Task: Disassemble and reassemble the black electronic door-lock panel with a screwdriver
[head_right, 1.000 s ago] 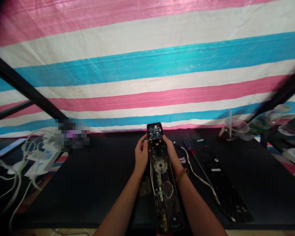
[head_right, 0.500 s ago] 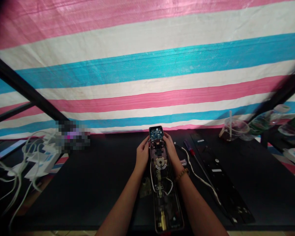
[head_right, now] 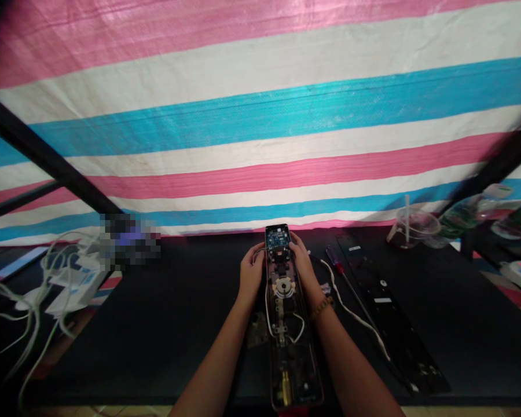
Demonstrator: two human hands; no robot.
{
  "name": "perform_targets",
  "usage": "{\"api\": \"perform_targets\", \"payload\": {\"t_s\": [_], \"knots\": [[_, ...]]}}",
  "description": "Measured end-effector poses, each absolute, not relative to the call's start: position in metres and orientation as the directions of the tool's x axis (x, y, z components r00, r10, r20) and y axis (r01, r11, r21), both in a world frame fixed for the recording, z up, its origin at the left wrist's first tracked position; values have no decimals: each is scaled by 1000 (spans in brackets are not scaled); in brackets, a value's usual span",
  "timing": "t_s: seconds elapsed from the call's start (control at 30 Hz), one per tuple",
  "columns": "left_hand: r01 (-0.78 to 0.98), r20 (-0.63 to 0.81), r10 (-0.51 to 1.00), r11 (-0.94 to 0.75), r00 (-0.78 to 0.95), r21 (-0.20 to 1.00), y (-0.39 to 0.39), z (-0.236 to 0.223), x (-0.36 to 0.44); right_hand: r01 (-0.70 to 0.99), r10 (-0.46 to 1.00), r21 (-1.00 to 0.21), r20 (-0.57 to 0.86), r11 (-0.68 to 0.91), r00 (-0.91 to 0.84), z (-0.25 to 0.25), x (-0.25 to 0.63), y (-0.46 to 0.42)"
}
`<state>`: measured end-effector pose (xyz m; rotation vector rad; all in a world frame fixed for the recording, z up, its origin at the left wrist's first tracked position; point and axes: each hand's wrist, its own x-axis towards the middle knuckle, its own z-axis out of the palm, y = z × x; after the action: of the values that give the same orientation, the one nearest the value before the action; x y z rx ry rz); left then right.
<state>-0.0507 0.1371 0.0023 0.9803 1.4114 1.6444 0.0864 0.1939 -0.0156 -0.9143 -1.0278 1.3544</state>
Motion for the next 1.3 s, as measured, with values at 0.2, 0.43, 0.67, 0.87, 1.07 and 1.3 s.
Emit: {"api": "perform_targets", "payload": {"t_s": [0.2,0.43,0.67,0.87,1.07,1.3], "knots": [[-87,79,899,-129,-431,988,140,-3,-52,-274,998,-961,48,34,-45,-14,88,192],[-119,94,910,-154,-403,981,141,-6,-50,-208,999,-978,25,19,-27,-20,89,195],[-16,90,900,-107,-426,994,140,-3,-50,-233,999,-971,-52,-50,4,-30,88,199],[31,88,907,-83,-412,996,140,-4,-52,-242,997,-968,-78,-72,15,-31,88,200],[15,82,906,-83,-416,996,142,-8,-51,-183,998,-982,-54,-45,45,-31,89,199],[-73,67,919,-103,-388,992,137,-2,-47,-145,998,-989,24,33,65,-23,88,191]]}}
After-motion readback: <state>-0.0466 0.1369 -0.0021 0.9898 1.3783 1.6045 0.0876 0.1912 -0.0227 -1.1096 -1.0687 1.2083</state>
